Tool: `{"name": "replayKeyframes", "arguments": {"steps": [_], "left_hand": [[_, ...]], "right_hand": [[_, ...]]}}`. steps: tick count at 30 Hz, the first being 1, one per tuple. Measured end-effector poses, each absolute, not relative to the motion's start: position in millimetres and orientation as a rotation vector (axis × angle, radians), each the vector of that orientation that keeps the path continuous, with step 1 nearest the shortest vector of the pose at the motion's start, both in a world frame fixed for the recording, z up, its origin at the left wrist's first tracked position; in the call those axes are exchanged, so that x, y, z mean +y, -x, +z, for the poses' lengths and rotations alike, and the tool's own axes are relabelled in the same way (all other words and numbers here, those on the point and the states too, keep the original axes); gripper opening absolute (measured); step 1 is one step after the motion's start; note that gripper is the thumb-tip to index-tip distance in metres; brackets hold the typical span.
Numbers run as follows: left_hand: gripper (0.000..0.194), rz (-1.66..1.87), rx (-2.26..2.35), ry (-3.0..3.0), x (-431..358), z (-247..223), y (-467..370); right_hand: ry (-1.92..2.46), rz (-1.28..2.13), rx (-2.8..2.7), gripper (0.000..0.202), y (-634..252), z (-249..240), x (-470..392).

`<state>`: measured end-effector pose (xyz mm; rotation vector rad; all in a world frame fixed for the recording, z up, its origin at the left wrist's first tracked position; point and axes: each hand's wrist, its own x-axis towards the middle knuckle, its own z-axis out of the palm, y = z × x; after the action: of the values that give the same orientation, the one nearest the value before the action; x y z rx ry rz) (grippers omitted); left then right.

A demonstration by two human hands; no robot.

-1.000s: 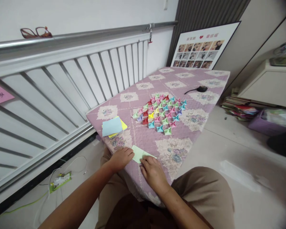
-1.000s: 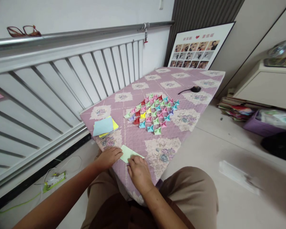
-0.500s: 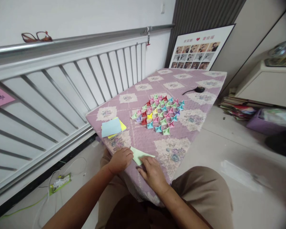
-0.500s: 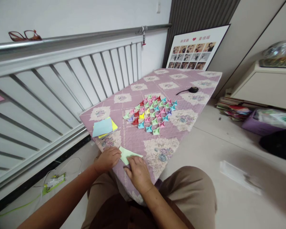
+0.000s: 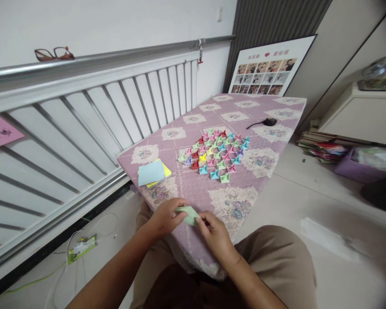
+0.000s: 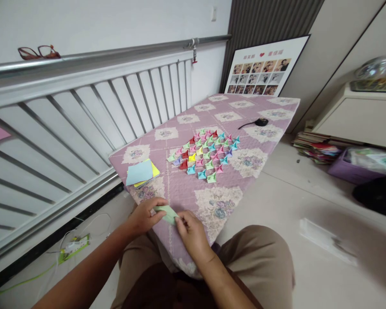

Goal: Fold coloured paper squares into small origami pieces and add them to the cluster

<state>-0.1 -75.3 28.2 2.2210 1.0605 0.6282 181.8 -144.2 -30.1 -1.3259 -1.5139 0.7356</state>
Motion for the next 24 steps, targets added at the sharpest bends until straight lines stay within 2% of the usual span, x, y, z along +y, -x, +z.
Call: {"name": "replayKeyframes", "arguments": {"steps": [2, 5, 8, 17, 24], "left_hand": [[0.030, 0.604, 1.084, -2.001, -68, 29, 3], [0.022, 0.520, 1.042, -1.816, -59, 24, 5], [0.016, 0.492, 1.091, -1.814, -55, 12, 1], [0.015, 0.356, 1.229, -2.127, -47, -24, -22], [0.014, 0.334, 1.147, -2.317, -40, -36, -28]], "right_hand": [[1.344, 0.969, -1.354, 0.024, -184, -22, -142], [1.358, 1.238, -1.199, 0.028, -186, -20, -139], [1.394, 1.298, -1.154, 0.028, -186, -25, -138], [1.734, 0.825, -1.618, 0.014, -197, -41, -131], [1.835, 0.395, -1.960, 0.016, -205, -43, -125]]}}
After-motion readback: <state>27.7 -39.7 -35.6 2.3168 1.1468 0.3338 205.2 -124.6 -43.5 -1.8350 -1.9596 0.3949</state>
